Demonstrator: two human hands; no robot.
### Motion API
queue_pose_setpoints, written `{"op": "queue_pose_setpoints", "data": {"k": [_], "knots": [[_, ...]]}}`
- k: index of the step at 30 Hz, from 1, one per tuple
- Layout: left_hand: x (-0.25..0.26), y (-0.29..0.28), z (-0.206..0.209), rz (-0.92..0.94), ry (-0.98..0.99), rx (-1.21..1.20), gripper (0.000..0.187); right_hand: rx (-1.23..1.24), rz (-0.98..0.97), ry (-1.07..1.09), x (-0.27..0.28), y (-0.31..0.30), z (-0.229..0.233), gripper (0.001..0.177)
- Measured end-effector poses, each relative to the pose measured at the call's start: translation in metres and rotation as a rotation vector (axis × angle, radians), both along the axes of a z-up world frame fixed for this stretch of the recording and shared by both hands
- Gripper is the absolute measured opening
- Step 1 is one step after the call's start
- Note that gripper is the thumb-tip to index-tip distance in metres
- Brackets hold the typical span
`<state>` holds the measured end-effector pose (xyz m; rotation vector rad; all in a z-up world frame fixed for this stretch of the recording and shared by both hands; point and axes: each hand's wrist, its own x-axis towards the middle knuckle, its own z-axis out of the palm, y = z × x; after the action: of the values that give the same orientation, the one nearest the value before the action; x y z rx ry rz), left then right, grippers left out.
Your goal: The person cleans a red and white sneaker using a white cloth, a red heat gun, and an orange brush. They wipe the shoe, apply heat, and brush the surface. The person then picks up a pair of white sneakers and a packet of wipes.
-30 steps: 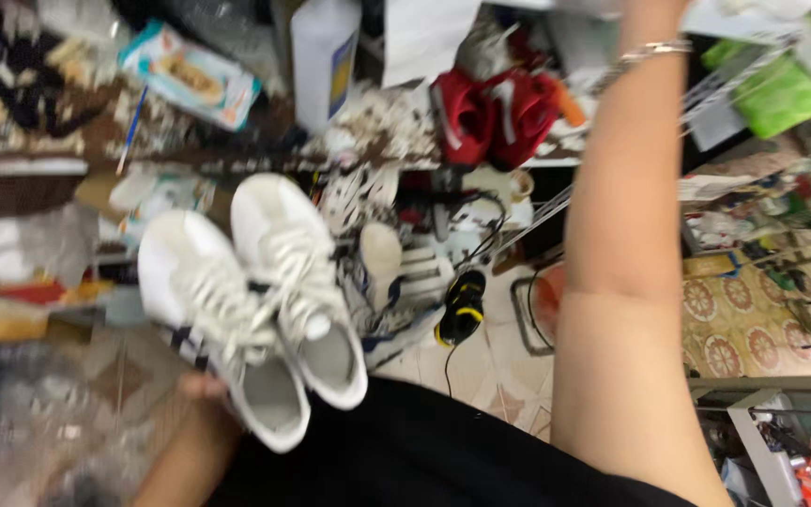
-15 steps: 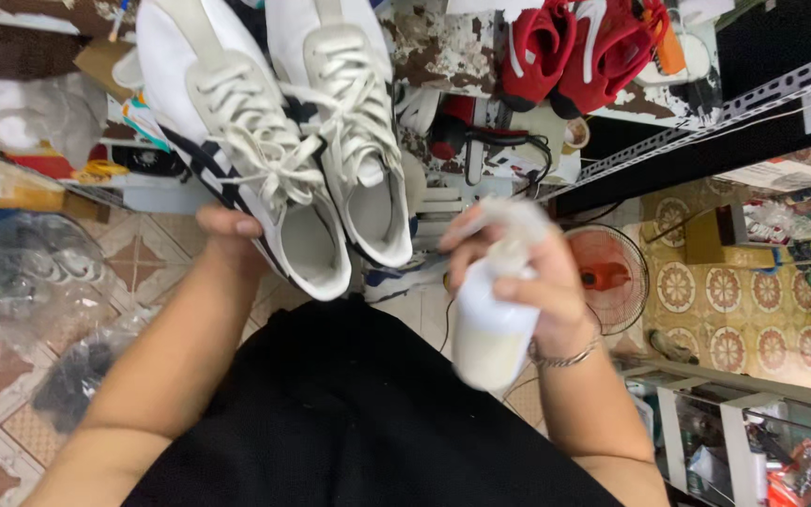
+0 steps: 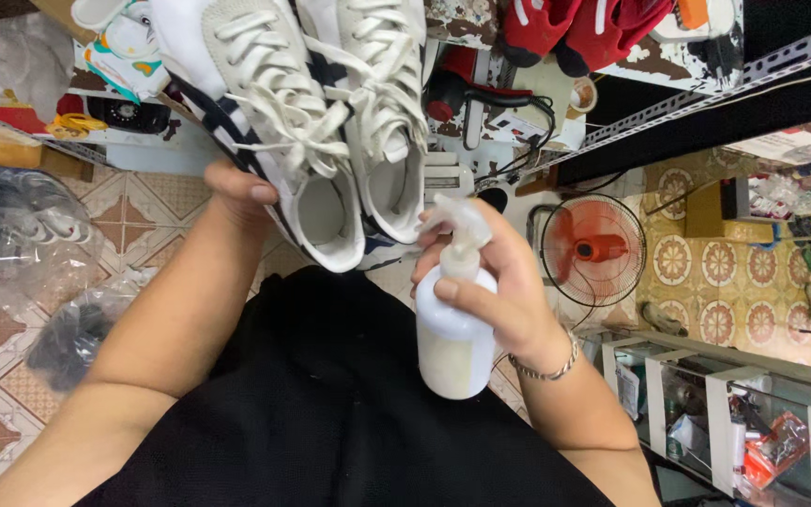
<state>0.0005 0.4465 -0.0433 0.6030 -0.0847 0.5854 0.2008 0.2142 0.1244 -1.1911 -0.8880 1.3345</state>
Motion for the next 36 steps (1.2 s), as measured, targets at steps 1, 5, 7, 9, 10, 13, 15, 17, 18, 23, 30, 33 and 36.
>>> {"op": "queue_pose_setpoints", "data": {"k": [1,5,7,9,10,13,15,17,18,23,30,33,36], "knots": [[0.001,0.0,-0.001,-0.004,-0.002,0.017,0.082,-0.013,-0.011,-0.023,-0.003,-0.002,0.002,0.059],[0.003,0.002,-0.005,-0.138,0.104,-0.009,0.087,-0.007,0.089,-0.032,-0.015,-0.003,0.001,0.059],[0.003,0.001,-0.007,-0.132,0.11,0.02,0.086,-0.021,0.101,-0.022,-0.02,-0.001,-0.003,0.058],[0.004,0.0,-0.008,-0.11,0.117,0.048,0.087,-0.015,0.117,-0.1,-0.022,0.001,-0.007,0.047],[0.005,-0.002,-0.008,-0.09,0.122,0.058,0.087,-0.012,0.124,-0.138,-0.022,0.002,-0.009,0.042],[0.001,-0.001,-0.008,-0.069,0.13,0.084,0.088,0.121,0.109,-0.198,-0.018,0.002,-0.01,0.04],[-0.002,-0.001,-0.007,-0.079,0.129,0.069,0.089,0.079,0.032,-0.086,-0.015,0.003,-0.007,0.051],[-0.004,-0.002,-0.006,-0.102,0.121,0.026,0.091,0.057,-0.048,-0.035,-0.011,0.006,-0.004,0.058],[-0.005,-0.003,-0.003,-0.085,0.116,0.034,0.092,0.06,-0.089,-0.04,-0.009,0.008,-0.002,0.059],[-0.015,-0.01,0.009,-0.008,0.102,0.032,0.095,0.087,-0.112,-0.067,-0.004,0.011,-0.003,0.053],[-0.024,-0.001,0.003,0.026,0.179,0.051,0.094,0.055,0.095,-0.054,-0.03,0.02,0.0,0.055],[-0.024,-0.001,-0.006,0.049,0.163,0.07,0.092,0.187,0.114,-0.348,-0.034,0.028,-0.002,0.04],[-0.027,0.0,-0.005,0.046,0.132,0.042,0.092,0.13,0.141,-0.34,-0.037,0.031,-0.005,0.034]]}}
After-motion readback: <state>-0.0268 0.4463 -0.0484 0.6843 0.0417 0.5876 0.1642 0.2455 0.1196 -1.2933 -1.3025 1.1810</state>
